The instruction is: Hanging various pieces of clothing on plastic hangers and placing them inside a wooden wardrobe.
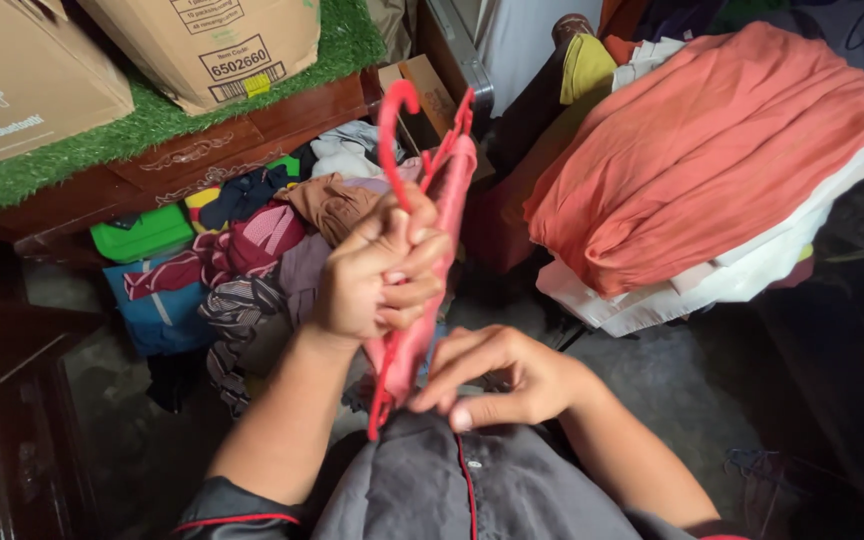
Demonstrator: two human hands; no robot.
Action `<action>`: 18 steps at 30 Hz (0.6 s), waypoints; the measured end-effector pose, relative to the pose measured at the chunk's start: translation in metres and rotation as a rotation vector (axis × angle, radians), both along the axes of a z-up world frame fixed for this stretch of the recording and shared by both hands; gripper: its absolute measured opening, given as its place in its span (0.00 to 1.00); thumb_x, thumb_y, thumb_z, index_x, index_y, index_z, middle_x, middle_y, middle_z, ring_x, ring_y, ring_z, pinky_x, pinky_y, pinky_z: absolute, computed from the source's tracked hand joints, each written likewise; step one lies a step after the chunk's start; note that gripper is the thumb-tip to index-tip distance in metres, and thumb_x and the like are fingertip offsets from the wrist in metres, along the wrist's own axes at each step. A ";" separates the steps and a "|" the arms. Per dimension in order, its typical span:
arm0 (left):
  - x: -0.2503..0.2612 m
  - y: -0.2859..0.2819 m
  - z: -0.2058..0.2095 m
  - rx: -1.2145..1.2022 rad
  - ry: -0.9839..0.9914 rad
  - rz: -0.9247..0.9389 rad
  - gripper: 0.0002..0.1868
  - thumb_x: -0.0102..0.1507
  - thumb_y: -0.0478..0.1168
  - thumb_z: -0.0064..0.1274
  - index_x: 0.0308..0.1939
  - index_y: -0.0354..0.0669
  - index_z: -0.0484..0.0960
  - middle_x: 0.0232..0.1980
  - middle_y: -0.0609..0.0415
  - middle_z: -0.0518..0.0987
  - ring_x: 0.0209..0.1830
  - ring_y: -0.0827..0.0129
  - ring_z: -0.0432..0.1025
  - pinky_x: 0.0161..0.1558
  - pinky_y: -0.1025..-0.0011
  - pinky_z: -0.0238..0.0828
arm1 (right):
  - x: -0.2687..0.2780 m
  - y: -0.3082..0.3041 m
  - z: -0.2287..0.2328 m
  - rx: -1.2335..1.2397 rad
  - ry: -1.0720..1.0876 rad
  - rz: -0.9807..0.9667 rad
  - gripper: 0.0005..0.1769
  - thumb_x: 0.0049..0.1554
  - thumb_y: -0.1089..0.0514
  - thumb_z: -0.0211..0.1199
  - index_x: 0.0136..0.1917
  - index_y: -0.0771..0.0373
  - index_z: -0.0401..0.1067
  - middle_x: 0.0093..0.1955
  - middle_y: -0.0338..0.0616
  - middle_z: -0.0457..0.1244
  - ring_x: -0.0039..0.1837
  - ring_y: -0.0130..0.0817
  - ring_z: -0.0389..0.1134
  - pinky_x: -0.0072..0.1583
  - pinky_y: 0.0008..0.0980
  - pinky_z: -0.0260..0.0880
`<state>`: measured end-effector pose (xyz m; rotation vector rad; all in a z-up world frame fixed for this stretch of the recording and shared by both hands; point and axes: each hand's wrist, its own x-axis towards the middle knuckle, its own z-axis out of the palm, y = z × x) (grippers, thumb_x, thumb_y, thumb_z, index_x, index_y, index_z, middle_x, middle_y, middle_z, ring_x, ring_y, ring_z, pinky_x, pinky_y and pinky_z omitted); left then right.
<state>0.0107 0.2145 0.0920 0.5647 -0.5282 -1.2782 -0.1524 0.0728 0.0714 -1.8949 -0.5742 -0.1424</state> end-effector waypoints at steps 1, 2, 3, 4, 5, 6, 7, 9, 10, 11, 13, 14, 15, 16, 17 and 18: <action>0.002 0.002 -0.004 -0.065 0.085 -0.022 0.10 0.76 0.50 0.37 0.47 0.51 0.64 0.31 0.63 0.57 0.20 0.84 0.46 0.18 0.84 0.39 | -0.003 0.002 -0.013 0.063 0.137 -0.046 0.21 0.49 0.58 0.75 0.54 0.68 0.75 0.52 0.48 0.66 0.55 0.41 0.67 0.59 0.40 0.66; 0.003 0.005 -0.010 -0.127 0.176 -0.044 0.12 0.77 0.51 0.37 0.46 0.51 0.63 0.32 0.61 0.58 0.20 0.84 0.47 0.19 0.84 0.39 | -0.007 0.006 -0.027 0.129 0.281 -0.092 0.24 0.48 0.56 0.78 0.56 0.66 0.75 0.51 0.45 0.66 0.52 0.37 0.68 0.58 0.37 0.68; 0.003 0.005 -0.010 -0.122 0.180 -0.042 0.12 0.77 0.51 0.37 0.46 0.51 0.63 0.32 0.61 0.58 0.20 0.84 0.47 0.19 0.84 0.39 | -0.007 0.017 -0.030 0.133 0.285 -0.090 0.24 0.48 0.56 0.78 0.56 0.66 0.75 0.51 0.45 0.66 0.52 0.37 0.68 0.58 0.37 0.68; 0.003 0.003 -0.009 -0.135 0.175 -0.002 0.12 0.77 0.52 0.37 0.45 0.51 0.62 0.31 0.61 0.58 0.19 0.84 0.47 0.18 0.84 0.40 | -0.006 0.026 -0.033 0.117 0.255 -0.251 0.28 0.46 0.55 0.79 0.55 0.67 0.72 0.50 0.45 0.65 0.52 0.37 0.67 0.56 0.36 0.68; 0.003 0.002 -0.009 -0.147 0.171 0.037 0.12 0.76 0.52 0.37 0.45 0.51 0.62 0.31 0.61 0.57 0.18 0.84 0.47 0.17 0.84 0.40 | -0.005 0.036 -0.035 0.100 0.222 -0.410 0.32 0.43 0.54 0.81 0.55 0.67 0.69 0.50 0.46 0.64 0.51 0.37 0.67 0.55 0.35 0.69; 0.005 0.001 -0.008 -0.150 0.169 0.037 0.12 0.76 0.52 0.37 0.45 0.51 0.62 0.31 0.61 0.57 0.18 0.84 0.47 0.17 0.84 0.40 | -0.007 0.038 -0.047 0.098 0.220 -0.410 0.32 0.43 0.54 0.81 0.55 0.67 0.69 0.50 0.46 0.64 0.51 0.37 0.67 0.55 0.35 0.69; 0.007 0.000 -0.007 -0.198 0.171 0.037 0.12 0.77 0.52 0.37 0.45 0.51 0.62 0.31 0.62 0.57 0.18 0.85 0.47 0.17 0.84 0.41 | -0.009 0.040 -0.059 0.070 0.153 -0.450 0.27 0.46 0.57 0.78 0.55 0.68 0.70 0.50 0.46 0.65 0.50 0.36 0.68 0.53 0.35 0.70; 0.009 0.001 -0.008 -0.245 0.173 0.041 0.12 0.78 0.51 0.37 0.45 0.52 0.62 0.30 0.62 0.57 0.18 0.85 0.47 0.17 0.84 0.41 | -0.011 0.041 -0.071 0.043 0.088 -0.484 0.23 0.49 0.60 0.74 0.55 0.68 0.70 0.49 0.46 0.66 0.49 0.36 0.70 0.52 0.34 0.71; 0.010 0.001 -0.009 -0.215 0.189 0.028 0.12 0.78 0.51 0.37 0.45 0.51 0.62 0.30 0.62 0.57 0.19 0.85 0.47 0.17 0.84 0.41 | -0.011 0.039 -0.071 0.035 -0.018 -0.558 0.19 0.51 0.63 0.72 0.55 0.67 0.71 0.49 0.47 0.67 0.48 0.37 0.70 0.51 0.34 0.71; 0.011 0.001 -0.010 -0.185 0.205 0.014 0.12 0.78 0.51 0.36 0.45 0.51 0.63 0.31 0.62 0.57 0.19 0.84 0.47 0.18 0.84 0.41 | -0.011 0.037 -0.071 0.028 -0.124 -0.631 0.16 0.53 0.65 0.69 0.55 0.66 0.72 0.49 0.47 0.67 0.47 0.38 0.71 0.50 0.34 0.72; 0.008 -0.001 -0.014 -0.139 0.180 0.008 0.11 0.77 0.50 0.36 0.45 0.51 0.63 0.30 0.63 0.57 0.19 0.84 0.47 0.18 0.84 0.40 | -0.008 0.037 -0.055 0.014 -0.211 -0.691 0.15 0.54 0.66 0.69 0.55 0.66 0.72 0.49 0.46 0.68 0.48 0.38 0.70 0.51 0.34 0.71; 0.006 -0.003 -0.016 -0.090 0.158 -0.001 0.11 0.77 0.50 0.36 0.45 0.50 0.64 0.30 0.63 0.57 0.18 0.84 0.47 0.17 0.83 0.40 | -0.007 0.037 -0.048 0.001 -0.296 -0.754 0.15 0.54 0.67 0.68 0.55 0.65 0.73 0.49 0.46 0.68 0.48 0.39 0.70 0.51 0.34 0.71; 0.004 -0.003 -0.017 -0.089 0.160 -0.003 0.11 0.77 0.50 0.36 0.45 0.50 0.64 0.30 0.63 0.57 0.18 0.84 0.47 0.17 0.83 0.40 | -0.006 0.040 -0.039 0.000 -0.294 -0.756 0.15 0.54 0.67 0.68 0.55 0.65 0.73 0.49 0.46 0.68 0.48 0.39 0.70 0.51 0.34 0.71; 0.004 -0.003 -0.018 -0.083 0.178 -0.039 0.11 0.77 0.50 0.36 0.45 0.50 0.64 0.30 0.63 0.57 0.18 0.84 0.47 0.18 0.84 0.39 | -0.003 0.043 -0.030 -0.111 -0.301 -0.730 0.16 0.52 0.66 0.68 0.55 0.65 0.73 0.50 0.49 0.67 0.50 0.43 0.69 0.54 0.36 0.69; 0.003 -0.003 -0.018 -0.076 0.196 -0.075 0.11 0.78 0.50 0.36 0.45 0.50 0.64 0.30 0.63 0.57 0.19 0.85 0.47 0.18 0.85 0.39 | 0.000 0.046 -0.022 -0.222 -0.308 -0.702 0.17 0.51 0.65 0.68 0.55 0.65 0.74 0.51 0.51 0.67 0.52 0.46 0.67 0.56 0.37 0.67; 0.004 -0.002 -0.017 -0.075 0.195 -0.076 0.11 0.78 0.50 0.36 0.45 0.50 0.64 0.30 0.63 0.57 0.19 0.85 0.47 0.18 0.85 0.39 | 0.002 0.045 -0.008 -0.222 -0.310 -0.703 0.17 0.51 0.65 0.68 0.55 0.65 0.74 0.51 0.51 0.67 0.52 0.46 0.67 0.56 0.37 0.67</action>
